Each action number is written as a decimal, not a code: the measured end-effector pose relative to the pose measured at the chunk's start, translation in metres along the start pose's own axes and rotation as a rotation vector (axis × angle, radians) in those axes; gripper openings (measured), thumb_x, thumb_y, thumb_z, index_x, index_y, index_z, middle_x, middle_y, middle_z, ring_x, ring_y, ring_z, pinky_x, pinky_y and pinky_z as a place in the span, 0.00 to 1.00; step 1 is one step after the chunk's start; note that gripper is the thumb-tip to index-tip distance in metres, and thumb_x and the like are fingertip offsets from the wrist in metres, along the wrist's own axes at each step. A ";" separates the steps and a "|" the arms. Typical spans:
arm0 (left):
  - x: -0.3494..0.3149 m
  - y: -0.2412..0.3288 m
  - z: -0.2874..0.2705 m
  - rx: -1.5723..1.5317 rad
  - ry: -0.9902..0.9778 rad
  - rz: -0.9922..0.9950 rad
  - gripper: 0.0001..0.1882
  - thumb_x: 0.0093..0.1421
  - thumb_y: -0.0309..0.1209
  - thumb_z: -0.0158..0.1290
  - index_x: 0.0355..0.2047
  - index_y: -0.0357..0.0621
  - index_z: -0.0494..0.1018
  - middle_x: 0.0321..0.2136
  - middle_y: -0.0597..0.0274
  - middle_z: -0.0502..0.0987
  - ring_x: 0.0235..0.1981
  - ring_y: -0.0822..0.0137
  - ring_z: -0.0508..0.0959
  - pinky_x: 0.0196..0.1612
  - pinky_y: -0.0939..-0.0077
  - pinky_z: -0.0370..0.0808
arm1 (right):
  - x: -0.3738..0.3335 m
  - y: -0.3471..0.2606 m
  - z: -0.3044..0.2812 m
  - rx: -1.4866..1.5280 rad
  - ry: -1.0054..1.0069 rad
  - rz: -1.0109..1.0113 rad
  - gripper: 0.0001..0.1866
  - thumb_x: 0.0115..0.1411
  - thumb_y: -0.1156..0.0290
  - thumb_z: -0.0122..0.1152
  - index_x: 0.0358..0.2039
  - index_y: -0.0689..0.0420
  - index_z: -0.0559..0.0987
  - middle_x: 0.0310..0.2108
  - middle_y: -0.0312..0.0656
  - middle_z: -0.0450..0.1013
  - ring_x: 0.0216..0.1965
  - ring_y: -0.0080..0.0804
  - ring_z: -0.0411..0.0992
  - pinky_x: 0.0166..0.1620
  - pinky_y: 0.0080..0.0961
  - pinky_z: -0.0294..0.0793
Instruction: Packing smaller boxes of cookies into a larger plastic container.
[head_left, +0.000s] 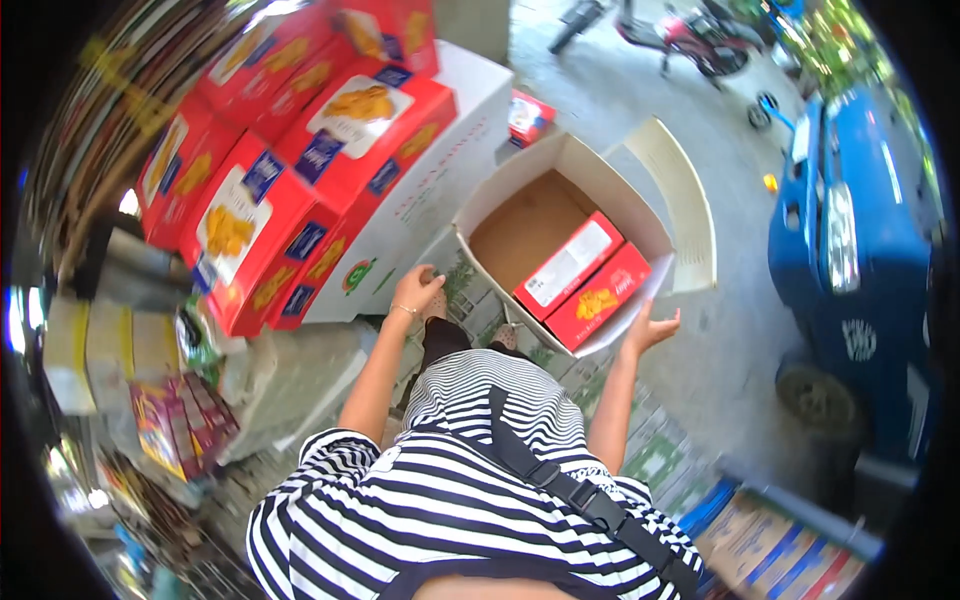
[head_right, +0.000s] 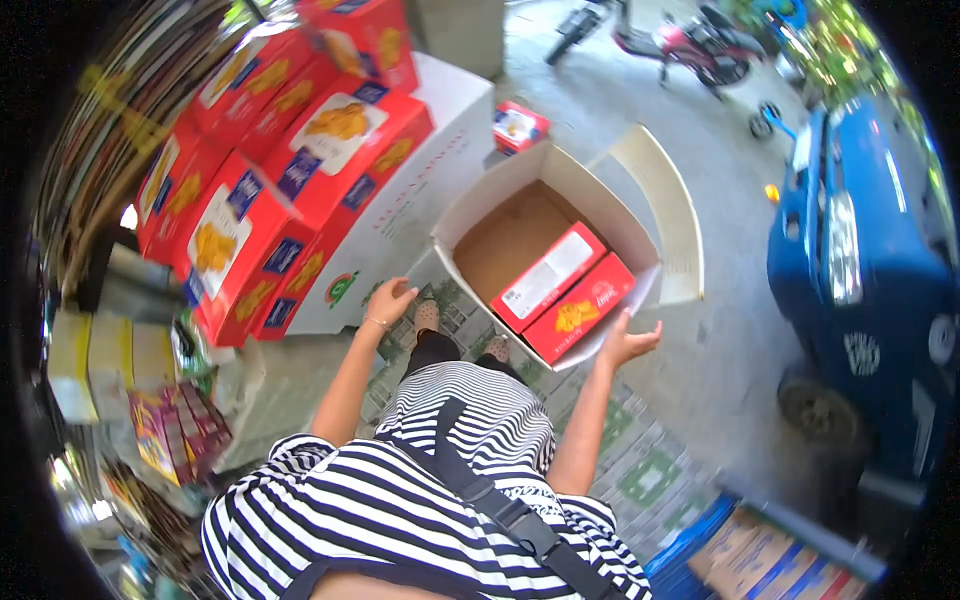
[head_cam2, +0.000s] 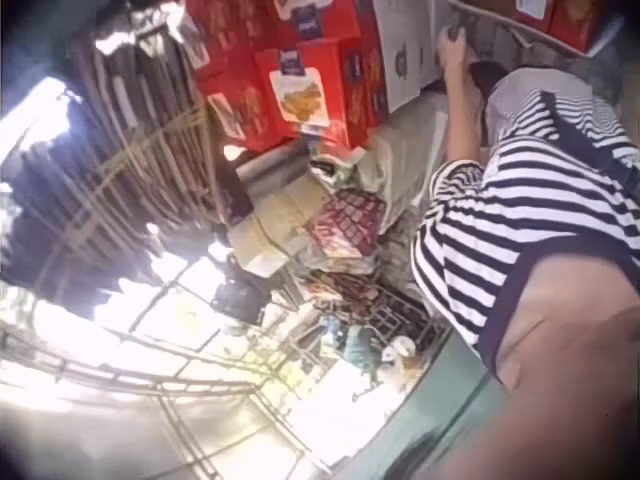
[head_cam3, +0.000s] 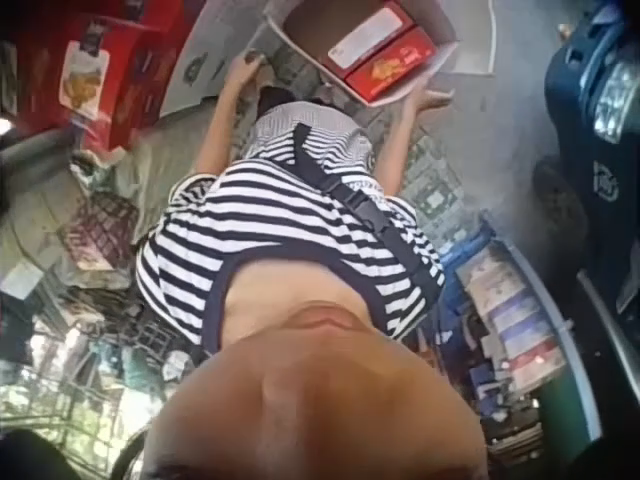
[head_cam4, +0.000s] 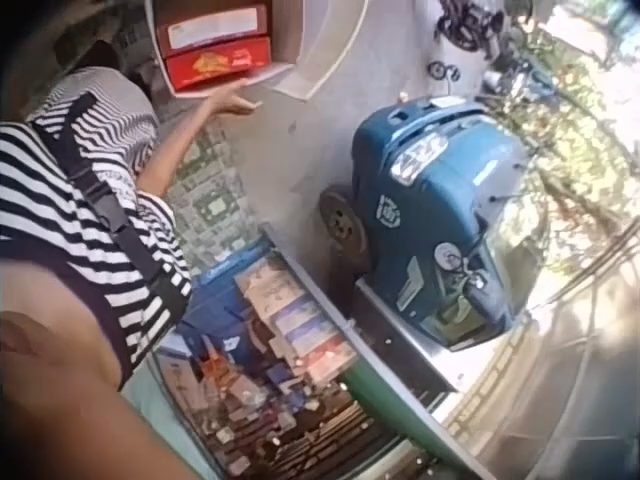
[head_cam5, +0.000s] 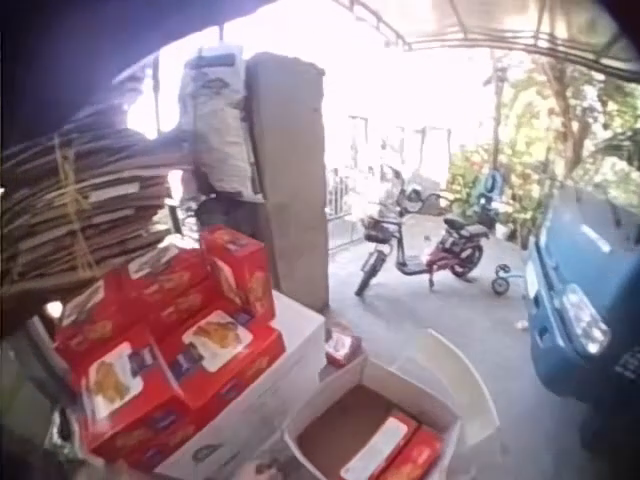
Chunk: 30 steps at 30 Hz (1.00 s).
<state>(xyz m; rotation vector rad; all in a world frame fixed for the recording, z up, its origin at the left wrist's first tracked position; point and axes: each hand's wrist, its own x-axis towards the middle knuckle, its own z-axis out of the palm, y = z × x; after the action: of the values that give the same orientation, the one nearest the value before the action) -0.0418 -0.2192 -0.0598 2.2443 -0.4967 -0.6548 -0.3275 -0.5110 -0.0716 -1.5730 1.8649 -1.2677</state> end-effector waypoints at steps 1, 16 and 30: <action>0.000 0.001 -0.010 -0.036 0.042 -0.009 0.27 0.46 0.44 0.56 0.43 0.39 0.69 0.36 0.49 0.75 0.39 0.59 0.75 0.44 0.70 0.70 | -0.001 -0.032 0.000 -0.004 -0.033 -0.036 0.34 0.44 0.62 0.64 0.48 0.63 0.61 0.47 0.54 0.59 0.50 0.48 0.57 0.53 0.37 0.54; -0.060 0.034 -0.145 -1.483 0.490 -0.095 0.35 0.54 0.59 0.38 0.49 0.43 0.59 0.42 0.50 0.71 0.39 0.60 0.73 0.41 0.69 0.69 | -0.162 -0.280 0.060 0.725 -1.047 -0.627 0.26 0.51 0.71 0.58 0.49 0.61 0.62 0.51 0.46 0.58 0.54 0.38 0.56 0.54 0.37 0.55; -0.123 -0.084 -0.214 -1.214 1.640 -0.286 0.20 0.56 0.49 0.43 0.38 0.46 0.67 0.33 0.64 0.72 0.34 0.71 0.71 0.37 0.75 0.65 | -0.262 -0.373 0.097 0.674 -1.525 -0.974 0.26 0.48 0.68 0.60 0.46 0.60 0.64 0.48 0.47 0.61 0.51 0.40 0.59 0.52 0.34 0.56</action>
<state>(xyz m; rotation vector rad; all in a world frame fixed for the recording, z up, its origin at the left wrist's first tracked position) -0.0011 0.0168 0.0442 1.0144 0.8444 0.7116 0.0372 -0.2920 0.1196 -2.0004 -0.2656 -0.3950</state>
